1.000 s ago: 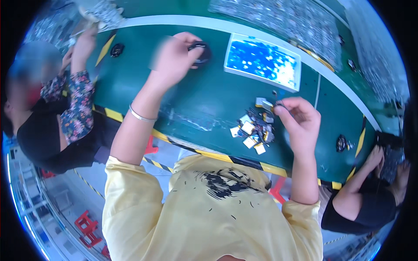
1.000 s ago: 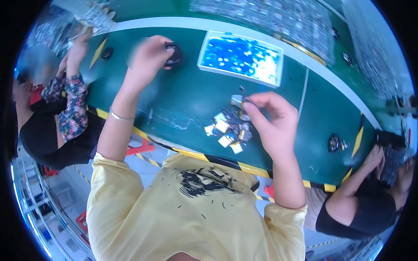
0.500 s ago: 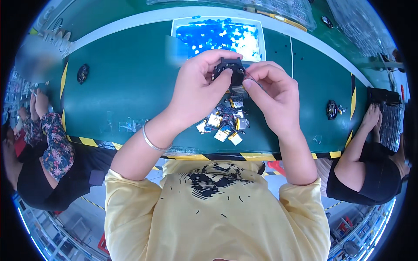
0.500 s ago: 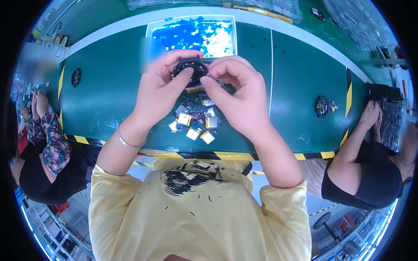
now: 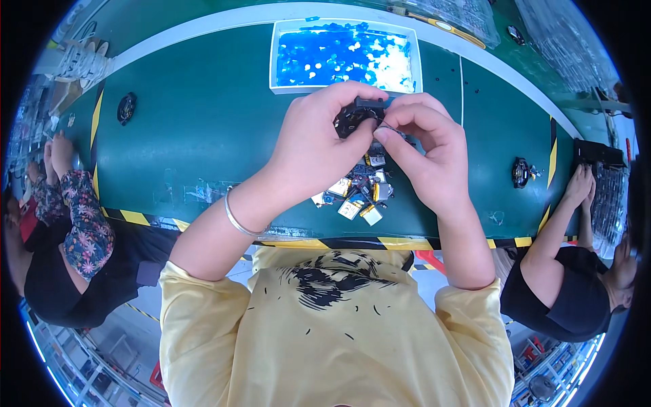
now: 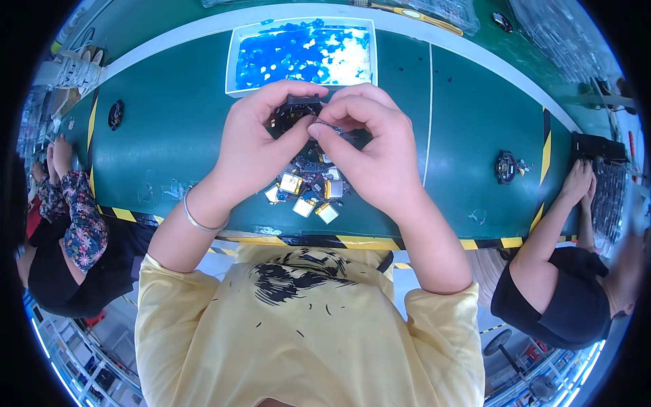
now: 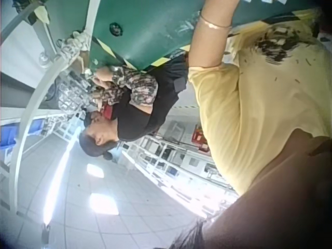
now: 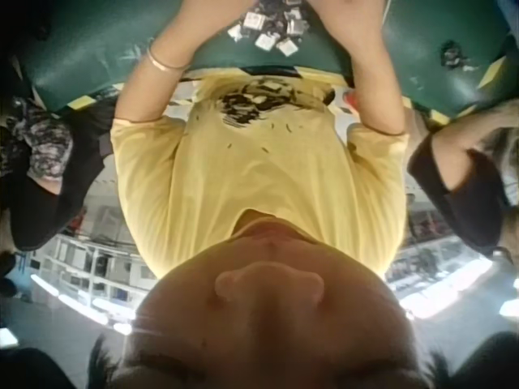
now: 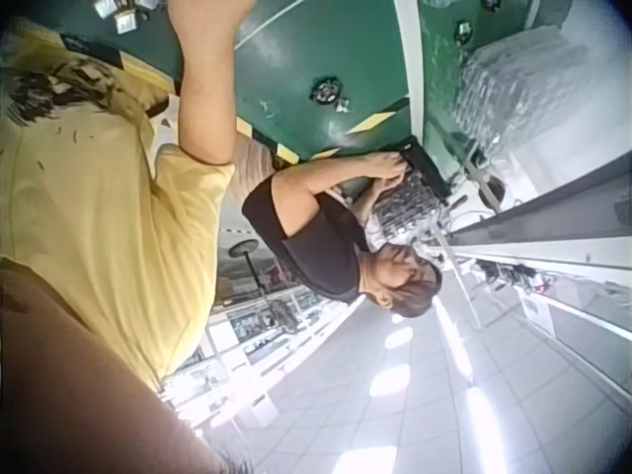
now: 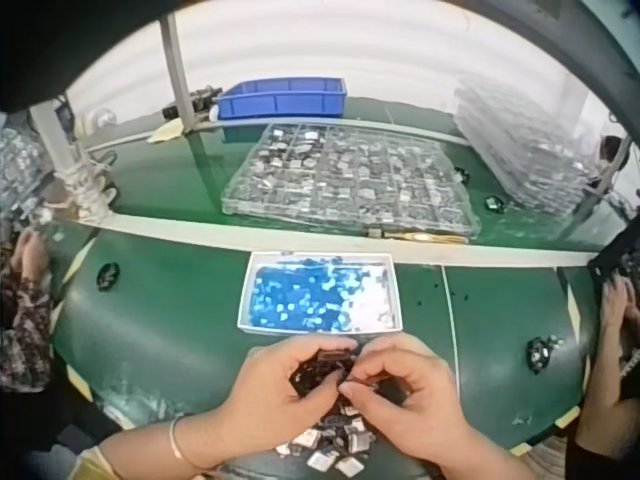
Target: Assembling small electronic components by connecting batteries and sensors to circular bases on a factory assembly line.
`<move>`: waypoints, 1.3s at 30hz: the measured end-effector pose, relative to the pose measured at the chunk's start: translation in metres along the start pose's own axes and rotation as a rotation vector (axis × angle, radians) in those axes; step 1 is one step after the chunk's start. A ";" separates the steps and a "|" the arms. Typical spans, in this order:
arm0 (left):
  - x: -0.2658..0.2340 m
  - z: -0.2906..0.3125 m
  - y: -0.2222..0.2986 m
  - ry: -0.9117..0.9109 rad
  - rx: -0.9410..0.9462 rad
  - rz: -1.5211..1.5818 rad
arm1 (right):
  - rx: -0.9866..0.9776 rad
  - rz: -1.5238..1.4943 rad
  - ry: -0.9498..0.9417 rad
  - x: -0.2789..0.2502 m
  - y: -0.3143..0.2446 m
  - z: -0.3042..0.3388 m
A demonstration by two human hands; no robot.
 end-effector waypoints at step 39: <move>0.004 0.003 -0.009 -0.082 -0.133 0.065 | 0.143 -0.285 -0.042 -0.001 0.012 -0.001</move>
Point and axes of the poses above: each hand's wrist, its own z-axis away from the middle knuckle, its own x-axis out of the palm, y = z × x, the point moved 8 cm from there along -z, towards the middle knuckle, and after that the axes turned 11 degrees about -z, right-handed, at the moved point
